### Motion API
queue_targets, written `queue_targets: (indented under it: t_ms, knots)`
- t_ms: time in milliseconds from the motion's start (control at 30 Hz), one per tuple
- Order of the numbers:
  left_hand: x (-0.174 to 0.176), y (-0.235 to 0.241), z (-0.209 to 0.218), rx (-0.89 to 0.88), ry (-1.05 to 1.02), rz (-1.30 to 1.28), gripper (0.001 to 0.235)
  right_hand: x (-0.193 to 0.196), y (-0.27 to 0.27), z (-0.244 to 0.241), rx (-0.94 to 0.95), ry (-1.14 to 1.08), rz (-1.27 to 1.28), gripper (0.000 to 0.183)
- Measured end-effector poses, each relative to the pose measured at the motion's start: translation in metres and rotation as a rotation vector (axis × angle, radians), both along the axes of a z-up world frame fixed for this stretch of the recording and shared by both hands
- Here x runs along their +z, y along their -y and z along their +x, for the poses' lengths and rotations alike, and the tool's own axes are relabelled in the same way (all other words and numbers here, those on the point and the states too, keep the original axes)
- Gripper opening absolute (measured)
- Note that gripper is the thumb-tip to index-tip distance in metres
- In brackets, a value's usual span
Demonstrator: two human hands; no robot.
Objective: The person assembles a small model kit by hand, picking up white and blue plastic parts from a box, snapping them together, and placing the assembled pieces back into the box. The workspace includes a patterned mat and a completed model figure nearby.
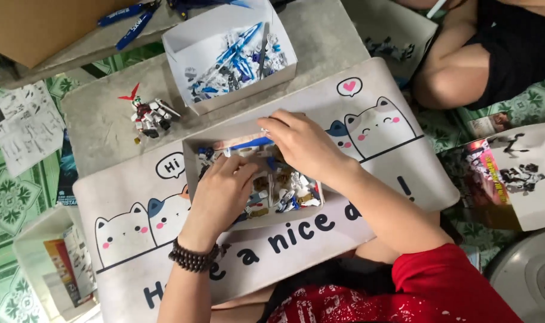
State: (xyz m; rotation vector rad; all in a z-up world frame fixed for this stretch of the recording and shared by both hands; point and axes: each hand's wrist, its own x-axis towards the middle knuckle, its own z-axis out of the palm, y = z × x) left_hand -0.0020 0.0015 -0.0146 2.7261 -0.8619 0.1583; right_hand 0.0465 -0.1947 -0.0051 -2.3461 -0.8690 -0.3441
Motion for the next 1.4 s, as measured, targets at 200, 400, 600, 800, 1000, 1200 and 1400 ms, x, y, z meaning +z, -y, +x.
queue_targets:
  t_ms: [200, 400, 600, 800, 1000, 1200, 1400]
  knots:
    - [-0.006, -0.001, 0.001, 0.042, -0.003, 0.030, 0.012, 0.010, -0.004, -0.009, 0.092, -0.149, -0.108, 0.020]
    - [0.001, 0.002, 0.002, 0.038, 0.005, 0.086, 0.016, 0.011, -0.009, -0.008, 0.176, -0.258, -0.057, 0.018]
    - [0.030, 0.006, 0.002, -0.010, 0.308, -0.247, 0.011, 0.009, 0.000, -0.009, 0.206, -0.738, 0.498, 0.025]
    - [0.027, 0.010, 0.002, -0.003, 0.243, -0.641, 0.023, 0.010, -0.005, -0.008, 0.317, -0.941, 0.848, 0.027]
    - [0.034, 0.016, -0.006, 0.024, 0.185, -0.823, 0.025, 0.003, -0.010, -0.010, 0.248, -0.975, 0.965, 0.032]
    - [0.046, 0.021, -0.010, 0.040, 0.168, -0.863, 0.021, 0.001, -0.017, -0.012, 0.249, -0.978, 1.028, 0.028]
    - [0.033, 0.021, -0.009, 0.109, 0.046, -1.053, 0.030, -0.001, -0.014, -0.010, 0.234, -0.903, 0.937, 0.033]
